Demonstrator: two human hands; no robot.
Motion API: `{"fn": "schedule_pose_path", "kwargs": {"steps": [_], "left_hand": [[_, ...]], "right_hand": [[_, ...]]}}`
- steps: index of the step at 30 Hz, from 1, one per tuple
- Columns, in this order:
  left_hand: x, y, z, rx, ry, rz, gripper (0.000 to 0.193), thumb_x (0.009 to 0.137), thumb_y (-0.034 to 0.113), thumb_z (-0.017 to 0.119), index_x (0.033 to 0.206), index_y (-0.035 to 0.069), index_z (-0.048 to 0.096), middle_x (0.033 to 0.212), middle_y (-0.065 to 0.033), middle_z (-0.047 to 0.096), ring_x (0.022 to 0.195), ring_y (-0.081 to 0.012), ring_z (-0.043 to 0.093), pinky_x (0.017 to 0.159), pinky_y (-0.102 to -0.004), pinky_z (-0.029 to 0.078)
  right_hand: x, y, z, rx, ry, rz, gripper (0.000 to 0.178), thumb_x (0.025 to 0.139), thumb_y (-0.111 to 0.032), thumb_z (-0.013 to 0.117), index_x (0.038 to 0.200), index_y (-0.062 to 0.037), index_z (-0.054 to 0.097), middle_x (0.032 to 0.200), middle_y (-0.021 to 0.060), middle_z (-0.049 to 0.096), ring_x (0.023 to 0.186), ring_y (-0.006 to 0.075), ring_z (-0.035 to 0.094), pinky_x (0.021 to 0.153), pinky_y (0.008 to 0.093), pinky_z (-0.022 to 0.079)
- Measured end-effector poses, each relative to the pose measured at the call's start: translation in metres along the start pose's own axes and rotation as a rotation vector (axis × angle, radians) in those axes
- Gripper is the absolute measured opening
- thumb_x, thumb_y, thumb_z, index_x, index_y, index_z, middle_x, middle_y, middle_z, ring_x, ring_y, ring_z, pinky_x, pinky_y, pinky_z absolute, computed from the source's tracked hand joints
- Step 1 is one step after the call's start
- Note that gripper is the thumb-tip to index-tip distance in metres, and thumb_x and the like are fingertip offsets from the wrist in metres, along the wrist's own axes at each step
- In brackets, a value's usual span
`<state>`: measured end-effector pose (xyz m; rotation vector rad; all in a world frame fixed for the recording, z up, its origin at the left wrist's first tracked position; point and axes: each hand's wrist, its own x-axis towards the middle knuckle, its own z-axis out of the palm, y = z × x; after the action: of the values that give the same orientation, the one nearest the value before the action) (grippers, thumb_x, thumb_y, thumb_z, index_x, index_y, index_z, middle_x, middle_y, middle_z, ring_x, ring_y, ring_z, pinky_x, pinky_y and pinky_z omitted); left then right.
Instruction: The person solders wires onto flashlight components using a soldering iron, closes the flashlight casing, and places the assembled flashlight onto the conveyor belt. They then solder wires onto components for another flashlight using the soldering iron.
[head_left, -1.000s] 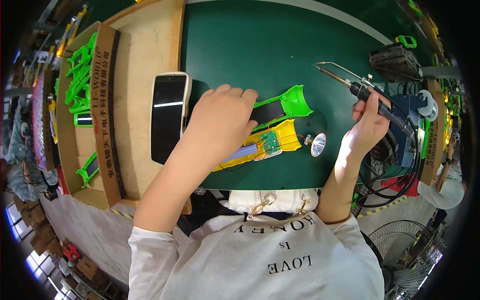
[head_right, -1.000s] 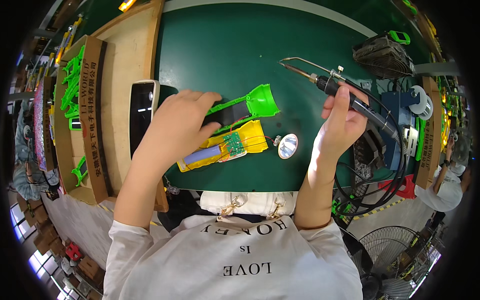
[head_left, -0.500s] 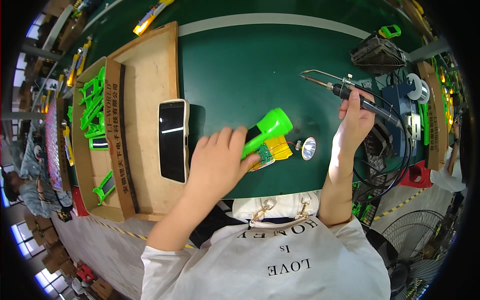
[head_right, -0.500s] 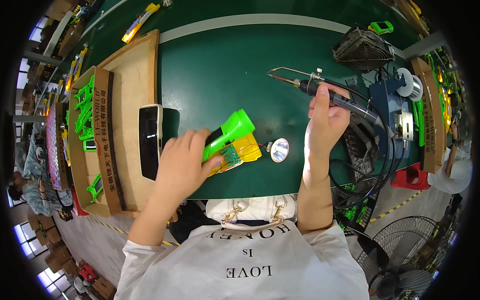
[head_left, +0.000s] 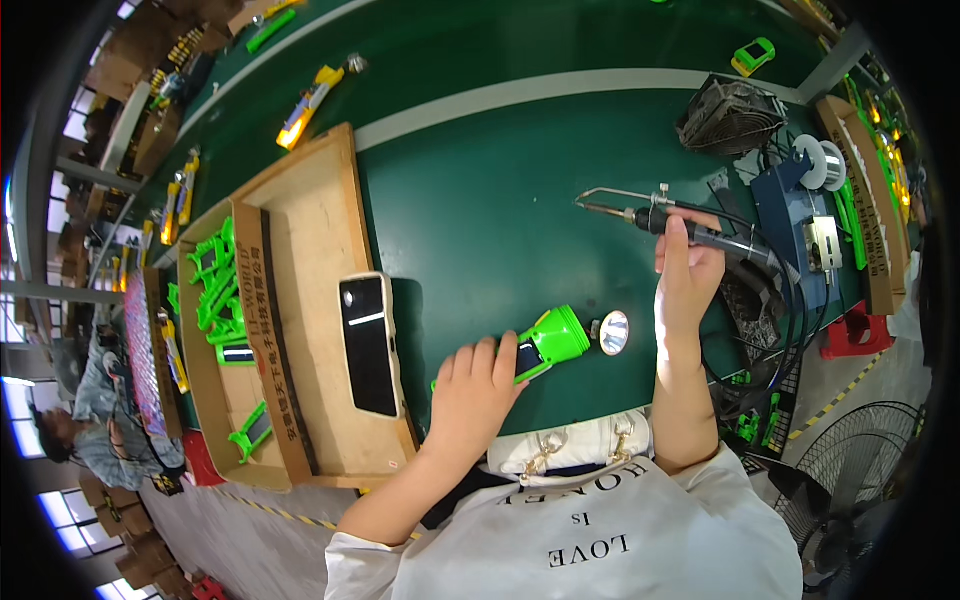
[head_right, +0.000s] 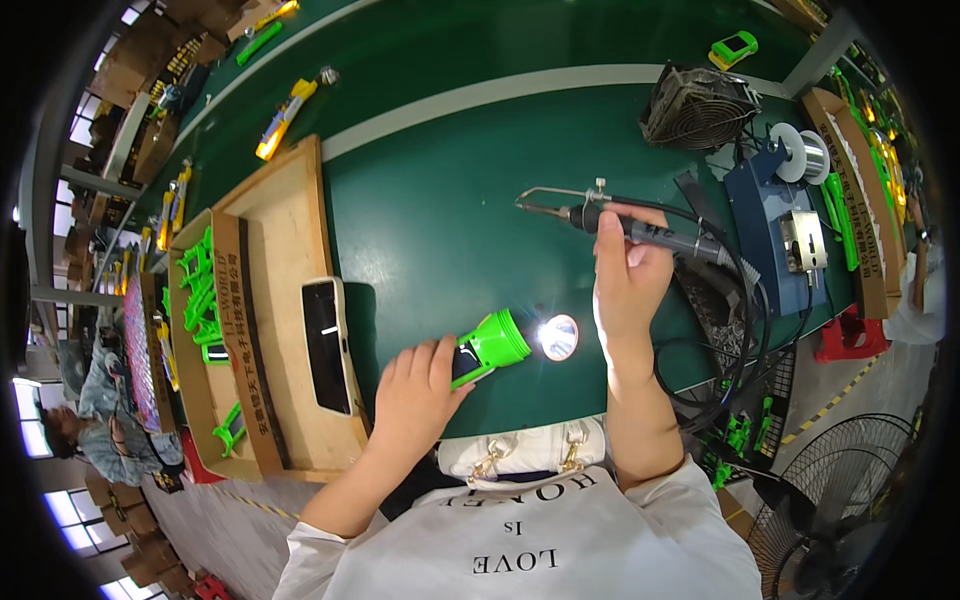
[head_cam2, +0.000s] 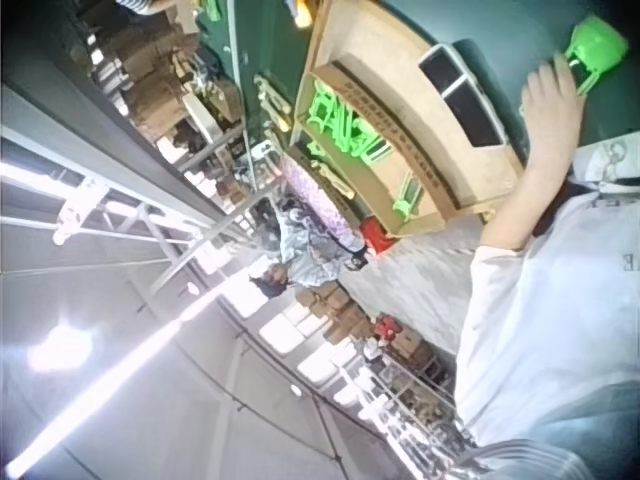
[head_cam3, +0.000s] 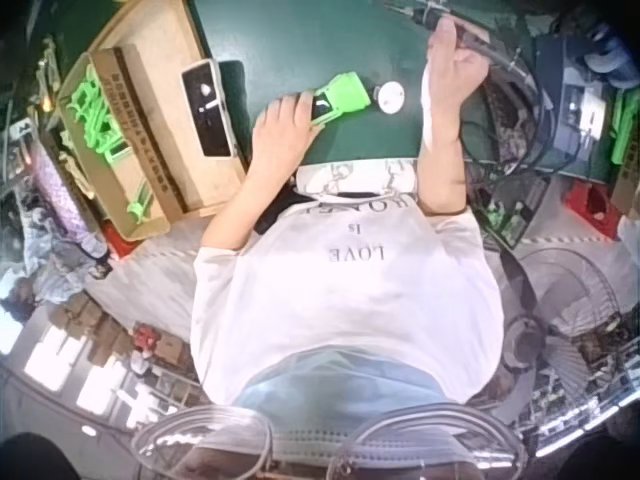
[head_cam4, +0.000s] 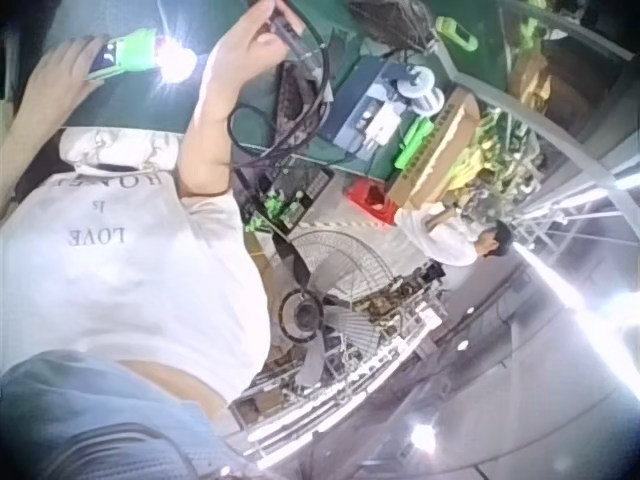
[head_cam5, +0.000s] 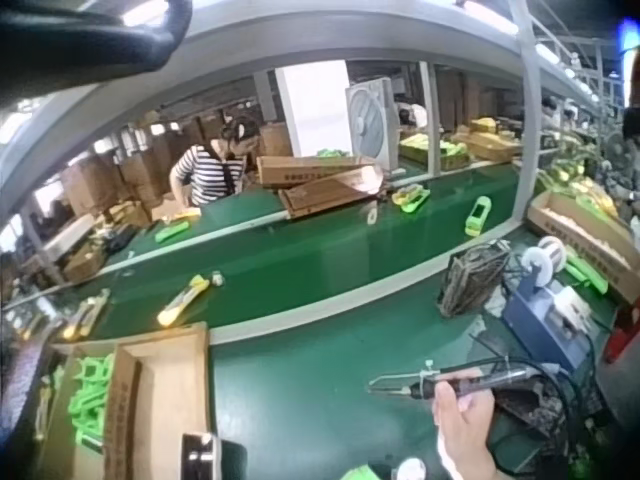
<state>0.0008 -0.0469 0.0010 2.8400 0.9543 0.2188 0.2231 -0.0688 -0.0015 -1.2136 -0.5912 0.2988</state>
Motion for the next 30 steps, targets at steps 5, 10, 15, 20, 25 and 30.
{"fn": "schedule_pose_path", "kwargs": {"steps": [5, 10, 15, 20, 25, 30], "left_hand": [[0.023, -0.020, -0.030, -0.190, -0.220, -0.033, 0.057, 0.067, 0.024, 0.067, 0.112, 0.002, 0.039, 0.091, -0.0138, 0.052, 0.082, -0.0285, 0.053, 0.070, -0.0373, 0.044], [0.093, -0.070, -0.068, -0.377, -0.217, -0.251, 0.055, 0.075, 0.031, 0.059, 0.113, 0.000, 0.035, 0.093, -0.0252, 0.054, 0.087, -0.0372, 0.054, 0.073, -0.0407, 0.044], [0.219, -0.149, -0.081, -0.110, -0.144, -0.215, 0.059, 0.073, 0.037, 0.059, 0.112, -0.002, 0.038, 0.091, -0.0237, 0.057, 0.087, -0.0337, 0.056, 0.074, -0.0371, 0.044], [0.325, -0.172, -0.063, -0.056, 0.028, -0.158, 0.057, 0.073, 0.034, 0.058, 0.113, -0.001, 0.036, 0.100, -0.0213, 0.054, 0.093, -0.0335, 0.053, 0.078, -0.0384, 0.042], [0.375, -0.156, -0.013, -0.084, 0.172, -0.123, 0.054, 0.072, 0.033, 0.060, 0.112, 0.004, 0.038, 0.102, -0.0169, 0.054, 0.092, -0.0316, 0.054, 0.076, -0.0398, 0.043], [0.386, -0.130, 0.022, -0.006, 0.143, -0.141, 0.059, 0.070, 0.033, 0.063, 0.114, 0.004, 0.036, 0.102, -0.0149, 0.053, 0.092, -0.0287, 0.054, 0.074, -0.0392, 0.044]], "right_hand": [[0.001, -0.002, 0.000, 0.014, 0.081, 0.021, 0.011, 0.082, -0.008, 0.051, 0.092, -0.0032, 0.050, 0.060, -0.0018, 0.045, 0.050, 0.0019, 0.038, 0.043, 0.0147, 0.027], [0.002, -0.010, -0.010, -0.055, 0.219, -0.009, 0.012, 0.084, -0.010, 0.049, 0.094, -0.0027, 0.048, 0.062, -0.0012, 0.044, 0.052, 0.0027, 0.037, 0.045, 0.0152, 0.027], [0.001, -0.007, -0.004, -0.102, 0.233, -0.018, 0.014, 0.085, -0.011, 0.048, 0.094, -0.0018, 0.047, 0.061, -0.0005, 0.044, 0.051, 0.0032, 0.038, 0.046, 0.0154, 0.029], [-0.012, 0.006, -0.009, -0.090, 0.094, 0.040, 0.017, 0.080, -0.006, 0.051, 0.096, -0.0006, 0.045, 0.079, 0.0066, 0.047, 0.060, 0.0072, 0.044, 0.056, 0.0185, 0.036], [-0.030, 0.012, -0.015, -0.206, 0.003, -0.010, 0.025, 0.077, -0.008, 0.055, 0.097, 0.0013, 0.044, 0.093, 0.0135, 0.046, 0.080, 0.0180, 0.047, 0.071, 0.0275, 0.039], [-0.030, 0.006, -0.016, -0.258, -0.081, -0.002, 0.024, 0.080, -0.013, 0.053, 0.098, 0.0005, 0.043, 0.092, 0.0096, 0.043, 0.065, 0.0124, 0.045, 0.056, 0.0228, 0.038]]}}
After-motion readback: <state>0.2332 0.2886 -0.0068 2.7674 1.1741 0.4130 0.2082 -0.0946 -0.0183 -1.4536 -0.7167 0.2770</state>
